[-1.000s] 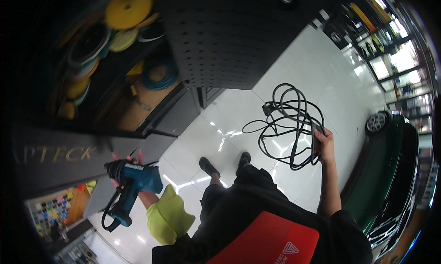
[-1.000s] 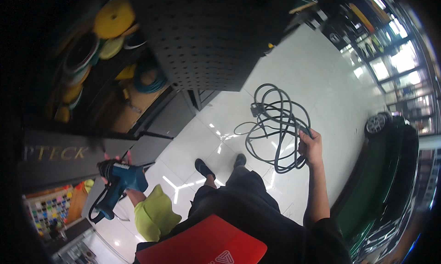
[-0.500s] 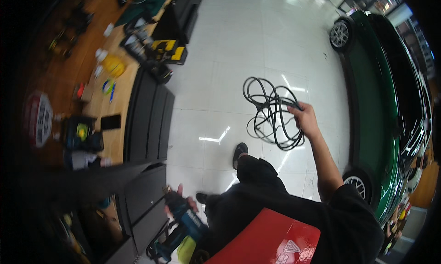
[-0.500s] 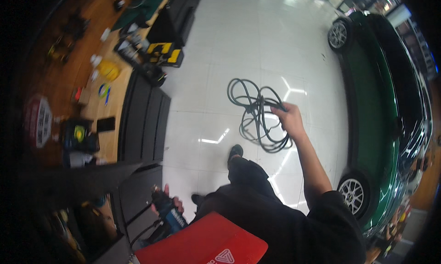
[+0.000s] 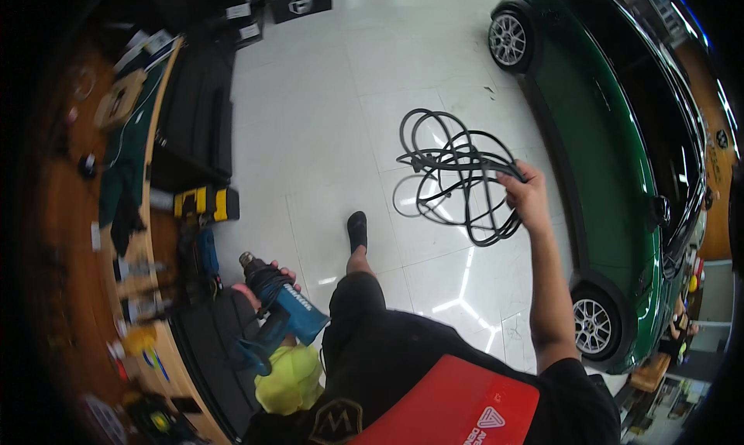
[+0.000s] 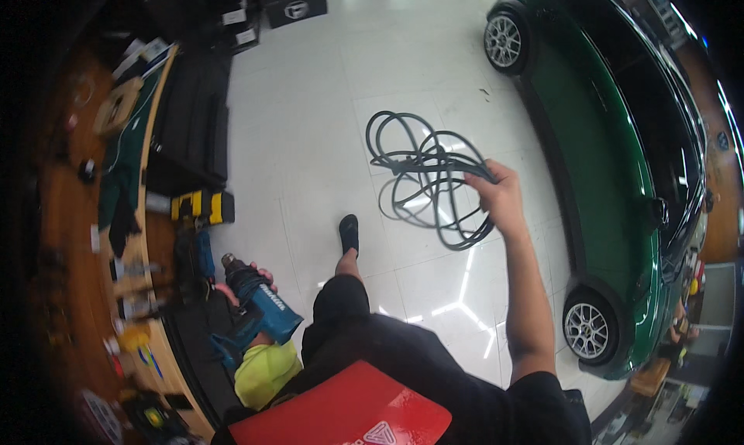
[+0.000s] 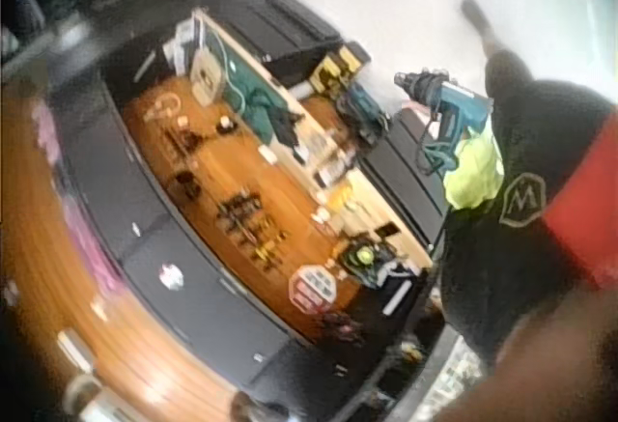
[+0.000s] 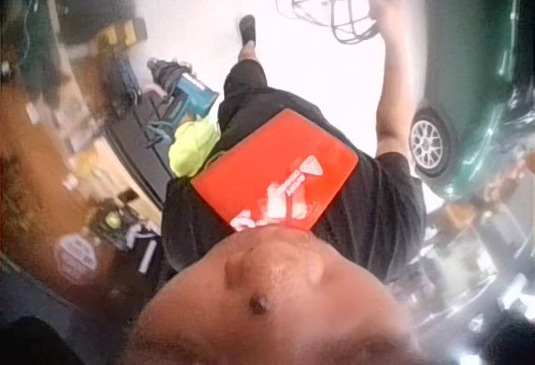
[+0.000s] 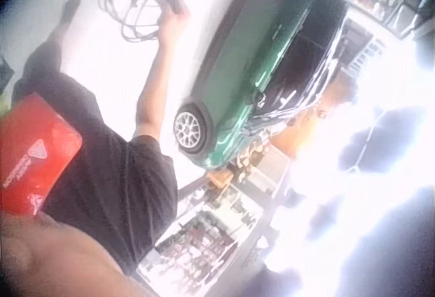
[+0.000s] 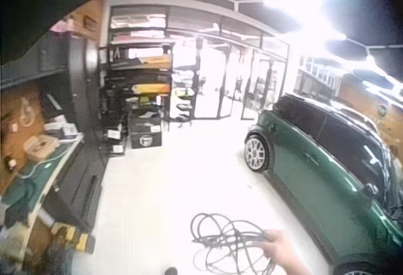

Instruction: The person applies a clear protective film to the front bumper and headlight of a black car. They use a spray bottle, a red squeegee, and a yellow microfiber cloth to smooth the film and remove bubbles. The person retrieves a heat gun and uses it to warm the film while squeegeeing and wiping the surface.

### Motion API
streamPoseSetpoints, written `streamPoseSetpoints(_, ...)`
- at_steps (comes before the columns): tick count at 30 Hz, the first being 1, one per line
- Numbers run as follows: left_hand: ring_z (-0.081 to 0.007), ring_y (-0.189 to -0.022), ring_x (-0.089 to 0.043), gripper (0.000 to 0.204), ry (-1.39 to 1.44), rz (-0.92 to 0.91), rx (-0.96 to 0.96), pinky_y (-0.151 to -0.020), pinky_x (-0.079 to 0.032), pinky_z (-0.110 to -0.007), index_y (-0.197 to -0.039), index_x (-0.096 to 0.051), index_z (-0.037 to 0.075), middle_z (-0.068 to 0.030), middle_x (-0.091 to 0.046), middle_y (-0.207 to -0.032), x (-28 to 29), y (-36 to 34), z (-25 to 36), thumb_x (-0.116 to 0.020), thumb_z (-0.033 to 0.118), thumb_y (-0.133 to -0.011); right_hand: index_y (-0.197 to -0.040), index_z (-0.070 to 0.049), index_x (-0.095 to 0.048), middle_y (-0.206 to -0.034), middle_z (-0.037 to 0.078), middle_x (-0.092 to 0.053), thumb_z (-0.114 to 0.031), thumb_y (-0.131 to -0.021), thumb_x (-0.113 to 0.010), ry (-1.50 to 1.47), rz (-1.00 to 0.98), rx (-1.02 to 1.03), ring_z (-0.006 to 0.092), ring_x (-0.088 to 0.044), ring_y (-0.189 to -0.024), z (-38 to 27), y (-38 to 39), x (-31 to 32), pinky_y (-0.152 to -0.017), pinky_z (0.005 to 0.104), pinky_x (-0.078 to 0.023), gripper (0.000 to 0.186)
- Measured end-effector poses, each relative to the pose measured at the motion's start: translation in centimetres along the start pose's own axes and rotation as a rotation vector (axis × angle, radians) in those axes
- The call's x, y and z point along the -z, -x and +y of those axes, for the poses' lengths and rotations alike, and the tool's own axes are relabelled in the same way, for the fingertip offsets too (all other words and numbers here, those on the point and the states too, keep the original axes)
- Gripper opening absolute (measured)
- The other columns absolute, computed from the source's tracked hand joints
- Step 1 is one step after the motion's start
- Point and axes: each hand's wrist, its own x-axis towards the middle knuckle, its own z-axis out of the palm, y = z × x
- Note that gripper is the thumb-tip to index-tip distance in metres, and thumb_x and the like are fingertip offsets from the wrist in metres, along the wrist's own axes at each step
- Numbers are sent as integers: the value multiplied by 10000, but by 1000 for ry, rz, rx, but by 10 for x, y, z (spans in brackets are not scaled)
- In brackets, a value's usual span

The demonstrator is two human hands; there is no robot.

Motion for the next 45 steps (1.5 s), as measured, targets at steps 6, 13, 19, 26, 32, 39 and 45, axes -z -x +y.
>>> streamPoseSetpoints(6, -450, -1134, -637, 911, -79, 199, 252, -898, -558, -620, -1437, -494, 28, -262, -544, -1381, -11, -297, 3, -392, 790, -949, -823, -96, -587, -526, -104, -367, -131, -972, -683, -130, 224, -58, 13, -281, -401, -36, -168, 61, -398, 228, -212, 180)
streamPoseSetpoints(13, -419, -1078, -664, 899, -92, 306, 627, -845, -576, -584, -1373, -574, 27, -257, -538, -1392, -5, -634, -8, -439, 795, -926, -869, -39, -665, -564, -60, -469, -110, -922, -710, -349, 472, -28, 41, -376, -422, -52, -384, 75, -413, 244, -300, 99)
streamPoseSetpoints(19, -400, -1013, -689, 872, -85, 307, 670, -808, -598, -545, -1317, -606, 15, -297, -474, -1456, -6, -910, -44, -437, 781, -937, -793, -30, -676, -611, -55, -508, -111, -881, -747, -92, 528, -88, 32, -428, -545, -44, -599, 80, -496, 244, -300, 139)
streamPoseSetpoints(26, -430, -1099, -668, 865, 10, 153, 748, -862, -576, -614, -1368, -573, 17, -329, -370, -1543, -28, -1183, -76, -418, 761, -954, -854, -21, -673, -688, -65, -523, -126, -902, -750, -79, 402, -12, 36, -428, -639, -77, -895, 69, -555, 260, -318, 139)
streamPoseSetpoints(32, -392, -939, -724, 866, -142, 66, 772, -738, -619, -503, -1310, -568, 12, -375, -308, -1573, -10, -1473, -150, -401, 779, -944, -910, 8, -673, -703, -4, -597, -131, -903, -734, 5, 306, 45, 58, -497, -664, -74, -1174, 64, -578, 261, -385, 152)
streamPoseSetpoints(39, -418, -1102, -629, 864, 244, -113, 810, -839, -576, -585, -1368, -523, 44, -373, -317, -1553, -1, -1752, -170, -464, 784, -927, -961, 14, -603, -708, 168, -656, -192, -918, -690, 132, 183, 33, 270, -667, -655, -148, -1428, 124, -625, 400, -504, 228)
streamPoseSetpoints(45, -402, -1127, -619, 813, 210, -280, 929, -849, -562, -592, -1357, -493, 80, -321, -451, -1441, 4, -2027, -221, -587, 742, -896, -1105, -53, -500, -774, 97, -659, -222, -1016, -635, -725, 279, -27, 166, -647, -648, -147, -1660, 204, -535, 263, -503, 234)
